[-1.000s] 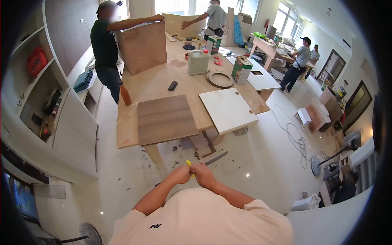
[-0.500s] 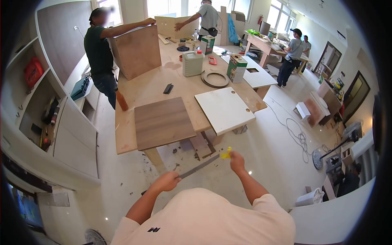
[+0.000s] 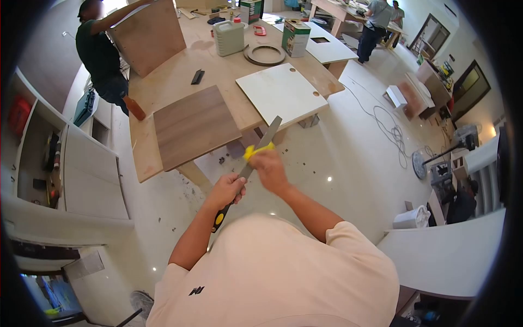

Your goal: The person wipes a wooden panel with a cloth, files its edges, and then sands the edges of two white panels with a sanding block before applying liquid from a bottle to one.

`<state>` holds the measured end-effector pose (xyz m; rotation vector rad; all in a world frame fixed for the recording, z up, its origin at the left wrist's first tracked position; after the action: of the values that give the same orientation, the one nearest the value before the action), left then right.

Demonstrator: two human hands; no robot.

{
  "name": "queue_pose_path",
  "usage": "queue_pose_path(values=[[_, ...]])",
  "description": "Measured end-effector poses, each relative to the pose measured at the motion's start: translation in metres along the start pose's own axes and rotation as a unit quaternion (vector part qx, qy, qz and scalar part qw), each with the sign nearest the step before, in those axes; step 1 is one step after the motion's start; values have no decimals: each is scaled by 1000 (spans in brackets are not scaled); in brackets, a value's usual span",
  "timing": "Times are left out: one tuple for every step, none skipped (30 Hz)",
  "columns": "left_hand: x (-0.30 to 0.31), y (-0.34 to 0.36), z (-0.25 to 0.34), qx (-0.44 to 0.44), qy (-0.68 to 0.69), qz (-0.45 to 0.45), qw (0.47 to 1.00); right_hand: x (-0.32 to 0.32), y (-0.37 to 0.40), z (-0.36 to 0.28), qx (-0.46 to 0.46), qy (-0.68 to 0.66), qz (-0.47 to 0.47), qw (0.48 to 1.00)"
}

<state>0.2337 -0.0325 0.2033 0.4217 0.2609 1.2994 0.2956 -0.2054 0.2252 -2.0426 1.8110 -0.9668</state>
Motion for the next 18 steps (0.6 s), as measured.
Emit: queue_pose_path(values=[[-1, -1, 1, -1, -12, -5, 1000, -6, 10, -12, 49, 28, -20, 998], [-2, -1, 1, -3, -25, -10, 1000, -9, 16, -19, 97, 55, -40, 993], [-3, -1, 0, -3, -36, -14, 999, -6, 15, -16, 87, 72, -12, 994], [-3, -1, -1, -4, -34, -16, 999, -2, 10, -8, 76, 89, 15, 993], [-4, 1, -3, -3, -31, -18, 999, 2, 6, 0, 62, 105, 41, 992], [-5, 2, -6, -1, -28, -21, 999, 5, 1, 19, 31, 86, 76, 993], [-7, 4, -7, 6, -24, -26, 999, 10, -5, 40, 1, 67, 110, 992], [-8, 6, -6, 11, -21, -31, 999, 20, -12, 51, -20, 99, 145, 984], [-9, 7, -4, 14, -18, -35, 999, 32, -18, 63, -38, 130, 178, 975], [-10, 9, -3, 12, -24, -37, 999, 44, -22, 79, -79, 153, 205, 964], [-10, 11, -2, 10, -29, -38, 999, 56, -23, 98, -119, 174, 230, 950], [-11, 12, -3, 8, -33, -38, 999, 66, -20, 121, -155, 90, 274, 945], [-11, 13, -5, 5, -39, -37, 999, 73, -17, 146, -190, 4, 314, 930], [-10, 12, -8, 2, -44, -35, 998, 75, -17, 160, -223, -82, 350, 906], [-10, 12, -10, -1, -50, -33, 998, 72, -22, 149, -210, -73, 320, 921], [-10, 11, -10, 0, -47, -29, 998, 71, -25, 121, -199, -64, 291, 934], [-11, 11, -9, 1, -45, -26, 999, 68, -23, 96, -187, -55, 262, 945], [-12, 10, -8, 0, -44, -23, 999, 59, -20, 76, -145, -31, 194, 970]])
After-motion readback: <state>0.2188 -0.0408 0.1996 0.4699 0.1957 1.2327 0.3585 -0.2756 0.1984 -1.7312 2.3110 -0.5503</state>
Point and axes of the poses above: each hand's wrist, its own y-axis away from the middle knuckle, its own x-axis out of the back of the hand, z = x × y, the point moved 4 cm from there along -y, towards the middle knuckle, and after that the axes turned 7 degrees about -y, right-handed, at the moved point
